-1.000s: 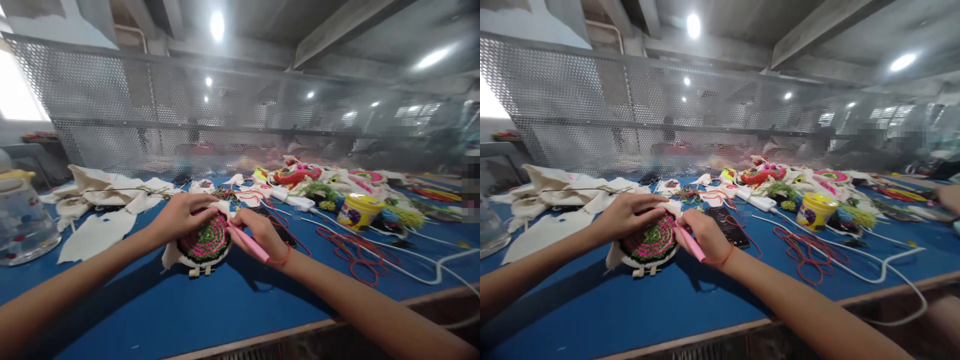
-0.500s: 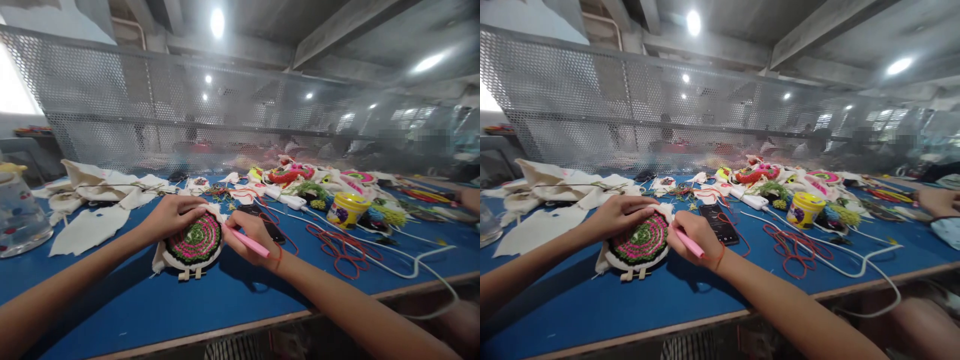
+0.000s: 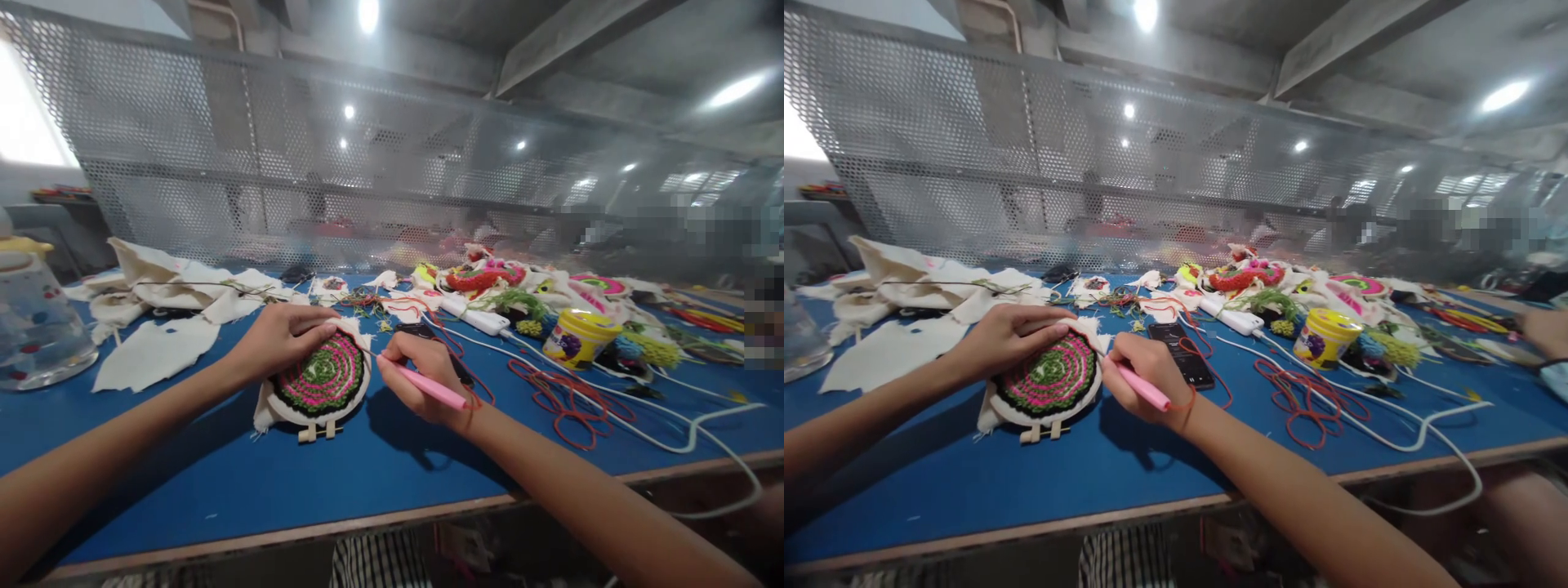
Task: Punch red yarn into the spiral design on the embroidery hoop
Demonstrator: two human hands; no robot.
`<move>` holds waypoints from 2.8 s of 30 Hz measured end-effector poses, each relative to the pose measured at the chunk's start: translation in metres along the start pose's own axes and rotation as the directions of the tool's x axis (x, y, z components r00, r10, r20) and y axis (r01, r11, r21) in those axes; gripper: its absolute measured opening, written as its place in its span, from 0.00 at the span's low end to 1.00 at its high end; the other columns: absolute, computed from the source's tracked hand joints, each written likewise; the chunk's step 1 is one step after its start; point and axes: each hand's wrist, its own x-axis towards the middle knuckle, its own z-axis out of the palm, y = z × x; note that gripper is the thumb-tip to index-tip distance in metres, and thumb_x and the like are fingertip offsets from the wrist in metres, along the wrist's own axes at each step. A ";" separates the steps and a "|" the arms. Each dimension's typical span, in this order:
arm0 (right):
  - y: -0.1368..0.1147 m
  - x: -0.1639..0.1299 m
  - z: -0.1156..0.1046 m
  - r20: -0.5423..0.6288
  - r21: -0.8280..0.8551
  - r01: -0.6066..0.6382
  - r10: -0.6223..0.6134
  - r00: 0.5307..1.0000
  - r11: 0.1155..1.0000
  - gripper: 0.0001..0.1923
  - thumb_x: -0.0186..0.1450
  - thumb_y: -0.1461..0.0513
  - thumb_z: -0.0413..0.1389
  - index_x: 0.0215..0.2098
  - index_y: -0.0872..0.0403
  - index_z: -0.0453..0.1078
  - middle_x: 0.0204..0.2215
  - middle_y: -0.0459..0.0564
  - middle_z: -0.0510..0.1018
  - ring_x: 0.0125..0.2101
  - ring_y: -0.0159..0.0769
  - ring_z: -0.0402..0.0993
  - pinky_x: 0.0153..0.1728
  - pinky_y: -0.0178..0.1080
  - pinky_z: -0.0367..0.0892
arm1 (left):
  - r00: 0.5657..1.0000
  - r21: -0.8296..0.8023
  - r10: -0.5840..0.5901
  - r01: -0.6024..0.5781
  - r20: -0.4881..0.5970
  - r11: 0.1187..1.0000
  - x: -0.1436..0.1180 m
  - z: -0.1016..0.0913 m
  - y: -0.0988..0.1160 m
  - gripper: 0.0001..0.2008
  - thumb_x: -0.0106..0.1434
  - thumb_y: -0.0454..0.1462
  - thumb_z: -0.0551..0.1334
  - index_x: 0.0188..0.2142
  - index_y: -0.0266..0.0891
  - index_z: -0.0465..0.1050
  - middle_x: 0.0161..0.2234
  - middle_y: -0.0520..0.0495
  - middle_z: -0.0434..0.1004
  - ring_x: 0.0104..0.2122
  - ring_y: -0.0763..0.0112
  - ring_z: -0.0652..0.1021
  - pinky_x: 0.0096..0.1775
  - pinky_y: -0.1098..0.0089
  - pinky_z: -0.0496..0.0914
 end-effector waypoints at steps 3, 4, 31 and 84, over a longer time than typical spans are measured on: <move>0.003 0.001 0.003 0.035 -0.002 0.018 -0.018 0.999 1.000 0.10 0.61 0.65 0.50 0.22 0.53 0.56 0.19 0.42 0.62 0.20 0.27 0.57 0.24 0.31 0.56 | 1.000 -0.002 -0.020 0.020 -0.010 1.000 -0.001 0.002 -0.003 0.18 0.61 0.46 0.56 0.42 0.36 0.76 0.40 0.46 0.80 0.40 0.62 0.78 0.45 0.68 0.70; 0.004 0.001 0.004 0.044 -0.004 0.027 -0.027 0.999 1.000 0.10 0.61 0.65 0.50 0.23 0.54 0.56 0.20 0.42 0.63 0.21 0.27 0.58 0.24 0.31 0.56 | 1.000 -0.002 -0.027 0.027 -0.014 1.000 -0.002 0.002 -0.004 0.19 0.61 0.46 0.56 0.42 0.37 0.76 0.41 0.46 0.80 0.40 0.62 0.78 0.45 0.69 0.70; 0.001 -0.001 0.000 -0.052 0.005 0.132 -0.132 0.990 0.991 0.12 0.59 0.68 0.47 0.22 0.52 0.48 0.19 0.41 0.56 0.20 0.27 0.52 0.23 0.32 0.53 | 0.994 0.003 -0.047 0.048 -0.103 0.999 -0.004 0.002 -0.002 0.23 0.58 0.50 0.57 0.41 0.35 0.77 0.40 0.43 0.80 0.39 0.59 0.79 0.45 0.65 0.71; 0.007 -0.003 0.012 -0.050 -0.098 0.178 -0.183 0.982 0.979 0.11 0.58 0.68 0.48 0.23 0.51 0.51 0.18 0.41 0.58 0.18 0.28 0.55 0.22 0.32 0.54 | 0.987 0.121 0.022 -0.002 -0.161 0.993 0.000 -0.001 -0.007 0.20 0.60 0.47 0.55 0.39 0.37 0.77 0.39 0.45 0.81 0.38 0.62 0.79 0.41 0.69 0.71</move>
